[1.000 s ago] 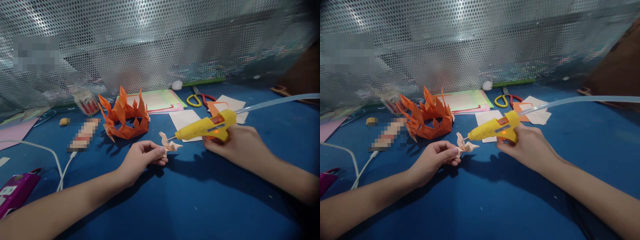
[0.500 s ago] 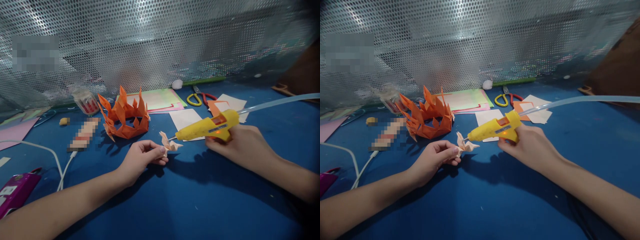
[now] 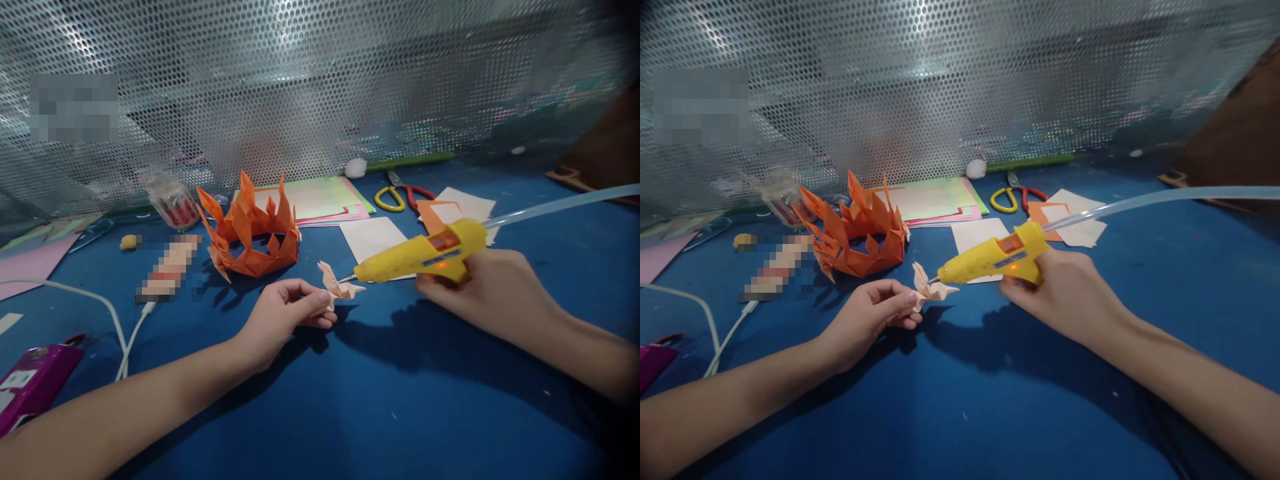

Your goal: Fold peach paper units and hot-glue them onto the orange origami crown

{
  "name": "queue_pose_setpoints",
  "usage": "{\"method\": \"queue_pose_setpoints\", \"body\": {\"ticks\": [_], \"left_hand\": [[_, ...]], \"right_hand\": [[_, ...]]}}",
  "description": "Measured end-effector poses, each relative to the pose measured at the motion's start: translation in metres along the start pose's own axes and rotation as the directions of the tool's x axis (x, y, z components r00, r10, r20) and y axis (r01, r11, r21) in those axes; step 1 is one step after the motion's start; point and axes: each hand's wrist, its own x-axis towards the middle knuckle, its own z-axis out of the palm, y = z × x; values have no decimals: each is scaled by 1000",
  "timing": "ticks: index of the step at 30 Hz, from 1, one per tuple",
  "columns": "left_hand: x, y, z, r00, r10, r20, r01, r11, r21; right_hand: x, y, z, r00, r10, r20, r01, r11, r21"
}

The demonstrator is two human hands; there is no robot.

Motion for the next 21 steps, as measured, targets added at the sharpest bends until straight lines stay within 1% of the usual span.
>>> {"method": "queue_pose_setpoints", "body": {"ticks": [10, 21], "left_hand": [[0, 1, 1, 1000, 6, -4, -6, 1000, -15], [2, -2, -1, 1000, 12, -10, -12, 1000, -9]], "right_hand": [[-1, 3, 1, 998, -59, 9, 59, 998, -3], [0, 3, 0, 997, -82, -12, 82, 996, 23]]}}
